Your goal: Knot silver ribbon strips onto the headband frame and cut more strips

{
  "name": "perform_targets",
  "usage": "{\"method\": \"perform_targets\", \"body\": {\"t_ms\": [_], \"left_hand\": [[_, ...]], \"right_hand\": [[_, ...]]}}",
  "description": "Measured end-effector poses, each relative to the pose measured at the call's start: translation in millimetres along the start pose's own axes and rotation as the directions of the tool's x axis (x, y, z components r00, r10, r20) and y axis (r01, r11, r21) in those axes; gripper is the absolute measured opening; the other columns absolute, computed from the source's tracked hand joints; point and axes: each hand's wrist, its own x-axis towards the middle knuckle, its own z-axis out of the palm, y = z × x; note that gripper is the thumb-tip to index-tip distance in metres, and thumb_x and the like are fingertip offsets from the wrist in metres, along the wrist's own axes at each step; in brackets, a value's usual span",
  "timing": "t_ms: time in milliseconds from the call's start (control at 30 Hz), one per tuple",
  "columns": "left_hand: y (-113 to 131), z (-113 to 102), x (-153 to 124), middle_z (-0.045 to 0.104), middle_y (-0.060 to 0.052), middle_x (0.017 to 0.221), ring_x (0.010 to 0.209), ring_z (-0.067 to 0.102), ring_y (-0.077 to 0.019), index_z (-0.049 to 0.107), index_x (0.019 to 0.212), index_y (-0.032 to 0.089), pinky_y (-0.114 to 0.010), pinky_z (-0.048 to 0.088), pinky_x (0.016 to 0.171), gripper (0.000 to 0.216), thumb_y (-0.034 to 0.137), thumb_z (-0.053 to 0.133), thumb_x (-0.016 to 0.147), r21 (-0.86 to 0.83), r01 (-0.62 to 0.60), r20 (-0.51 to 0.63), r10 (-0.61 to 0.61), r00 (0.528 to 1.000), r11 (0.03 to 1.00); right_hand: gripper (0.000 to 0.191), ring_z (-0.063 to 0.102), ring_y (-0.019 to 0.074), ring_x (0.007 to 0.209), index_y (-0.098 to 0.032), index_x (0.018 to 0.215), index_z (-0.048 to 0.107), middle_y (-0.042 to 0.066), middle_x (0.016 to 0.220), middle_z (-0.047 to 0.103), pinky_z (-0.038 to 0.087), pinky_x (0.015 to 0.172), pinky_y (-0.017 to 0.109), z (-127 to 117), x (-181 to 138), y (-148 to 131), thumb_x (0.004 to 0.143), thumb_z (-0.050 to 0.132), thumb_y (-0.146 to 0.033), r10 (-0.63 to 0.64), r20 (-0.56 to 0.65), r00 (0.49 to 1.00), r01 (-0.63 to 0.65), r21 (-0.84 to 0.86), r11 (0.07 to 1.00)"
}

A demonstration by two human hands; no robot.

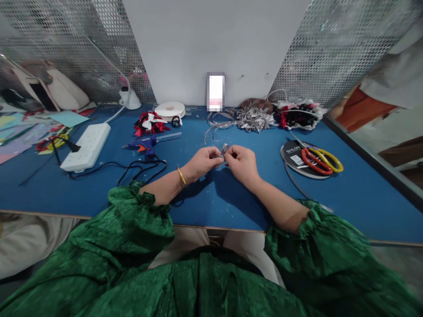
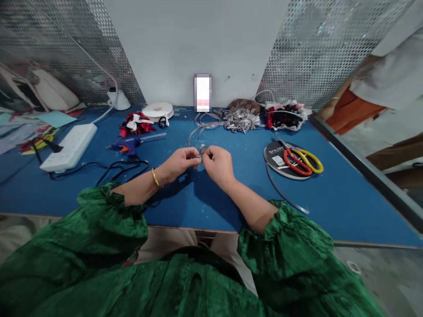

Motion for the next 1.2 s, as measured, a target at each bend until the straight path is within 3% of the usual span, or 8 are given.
{"method": "perform_targets", "body": {"t_ms": [133,300,433,600,733,933,1067,1200], "left_hand": [[3,0,0,0.055,0.002,0.067,0.061,0.049,-0.0074,0.059,0.074,0.013,-0.024,0.039,0.063,0.022,0.03,0.072,0.069,-0.074,-0.004,-0.065,0.0,0.998,0.997],[6,-3,1,0.056,0.001,0.063,0.059,0.049,-0.0081,0.061,0.07,0.014,-0.025,0.042,0.064,0.023,0.033,0.072,0.068,-0.116,0.033,-0.149,-0.05,0.987,0.993],[5,-3,1,0.059,0.0,0.063,0.06,0.052,-0.0089,0.062,0.069,0.014,-0.026,0.044,0.065,0.021,0.031,0.073,0.067,-0.103,0.053,-0.118,-0.065,0.991,0.993],[2,-13,8,0.061,-0.001,0.067,0.06,0.053,-0.0088,0.064,0.076,0.013,-0.025,0.043,0.063,0.019,0.031,0.068,0.072,-0.085,0.062,-0.24,-0.081,0.967,0.994],[-6,-25,15,0.062,-0.002,0.068,0.061,0.053,-0.0108,0.065,0.078,0.014,-0.025,0.042,0.061,0.013,0.027,0.063,0.076,0.205,0.038,-0.41,0.051,0.911,0.978],[-18,-18,11,0.072,-0.004,0.086,0.077,0.061,-0.0168,0.072,0.088,0.02,-0.029,0.043,0.069,0.016,0.029,0.063,0.078,0.674,0.009,-0.149,0.125,0.981,0.738],[-21,-12,11,0.071,-0.003,0.09,0.079,0.06,-0.0175,0.071,0.096,0.022,-0.029,0.041,0.067,0.023,0.037,0.065,0.079,0.781,-0.01,-0.12,0.166,0.979,0.624],[-23,-12,13,0.069,-0.003,0.09,0.08,0.059,-0.0171,0.071,0.094,0.022,-0.029,0.04,0.067,0.021,0.036,0.066,0.078,0.824,-0.04,-0.091,0.202,0.975,0.565]], "right_hand": [[0.017,0.049,0.0124,0.052,-0.018,0.064,0.06,-0.001,0.054,0.055,0.035,0.052,0.025,0,5,7,0.077,0.055,-0.027,0.104,0.038,0.994,-0.108,0.108,0.988],[0.018,0.05,0.0121,0.052,-0.016,0.072,0.066,-0.001,0.055,0.058,0.036,0.052,0.024,-4,8,6,0.078,0.057,-0.03,0.048,0.132,0.99,-0.069,0.16,0.985],[0.017,0.053,0.0122,0.052,-0.016,0.077,0.067,-0.001,0.057,0.06,0.037,0.052,0.024,-5,9,5,0.079,0.056,-0.028,0.028,0.19,0.981,-0.065,0.188,0.98],[0.015,0.056,0.0146,0.056,-0.017,0.077,0.068,0.0,0.06,0.062,0.04,0.056,0.026,-9,16,16,0.079,0.055,-0.024,0.06,0.093,0.994,-0.066,0.065,0.996],[0.019,0.06,0.0176,0.069,-0.018,0.085,0.071,0.004,0.076,0.066,0.044,0.065,0.029,-12,20,28,0.08,0.053,-0.018,0.029,0.028,0.999,-0.025,-0.145,0.989],[0.035,0.061,0.021,0.081,-0.019,0.113,0.07,0.009,0.096,0.063,0.046,0.077,0.033,-5,25,42,0.081,0.054,-0.012,-0.058,0.147,0.987,0.103,-0.319,0.942],[0.04,0.06,0.021,0.086,-0.022,0.118,0.067,0.009,0.105,0.062,0.046,0.079,0.033,1,31,50,0.083,0.051,-0.01,-0.11,0.183,0.977,0.164,-0.318,0.934],[0.033,0.057,0.0228,0.096,-0.023,0.103,0.072,0.008,0.102,0.063,0.044,0.08,0.032,3,32,49,0.082,0.051,-0.007,-0.169,0.281,0.945,0.271,-0.38,0.884]]}}
